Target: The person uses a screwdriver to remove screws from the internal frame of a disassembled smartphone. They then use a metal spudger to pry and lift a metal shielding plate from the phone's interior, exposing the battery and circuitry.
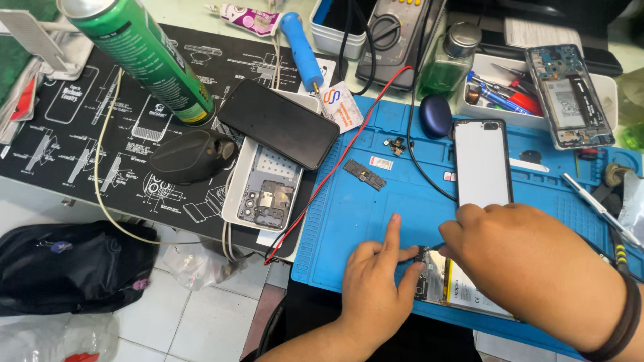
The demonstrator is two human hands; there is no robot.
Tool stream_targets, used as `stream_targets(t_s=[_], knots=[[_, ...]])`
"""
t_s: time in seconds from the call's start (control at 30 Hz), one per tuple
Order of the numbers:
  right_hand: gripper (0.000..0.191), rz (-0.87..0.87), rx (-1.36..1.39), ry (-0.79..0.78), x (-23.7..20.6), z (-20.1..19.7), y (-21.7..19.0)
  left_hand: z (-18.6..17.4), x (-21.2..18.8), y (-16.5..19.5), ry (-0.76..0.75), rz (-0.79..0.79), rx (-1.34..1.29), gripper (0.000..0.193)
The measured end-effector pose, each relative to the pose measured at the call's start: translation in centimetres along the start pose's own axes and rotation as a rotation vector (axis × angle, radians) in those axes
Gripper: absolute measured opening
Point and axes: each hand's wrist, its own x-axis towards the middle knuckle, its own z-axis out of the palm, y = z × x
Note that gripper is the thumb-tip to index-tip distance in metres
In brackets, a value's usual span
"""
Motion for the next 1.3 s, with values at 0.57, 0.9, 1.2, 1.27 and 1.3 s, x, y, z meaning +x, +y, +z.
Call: stream_targets(t_s=[0.57,0.9,1.2,1.27,1.3], knots=[[0.024,0.002,1.08,0.799,-7.4,8.1,3.2,-3.0,0.7,3.6,0.184,0.234,-0.114,0.023],[0.018,0.091,1.052,0.822,-10.0,11.1,2.8,-2.7,0.9,5.3,0.093,0.368,-0.124,0.017],[0.018,0.217,1.212,0.814,-10.2,13.6,1.8,-1.5,-0.3,3.3,-0.113,0.08,-0.736,0.012],[0.018,0.261,1.309,0.789,-10.1,14.1,1.8,-1.4,-0.5,2.9,-0.123,0.037,-0.808,0.012],[0.019,0.244,1.296,0.795,-10.1,14.3,1.7,-1.4,-0.5,2.7,-0.136,0.044,-0.824,0.012]])
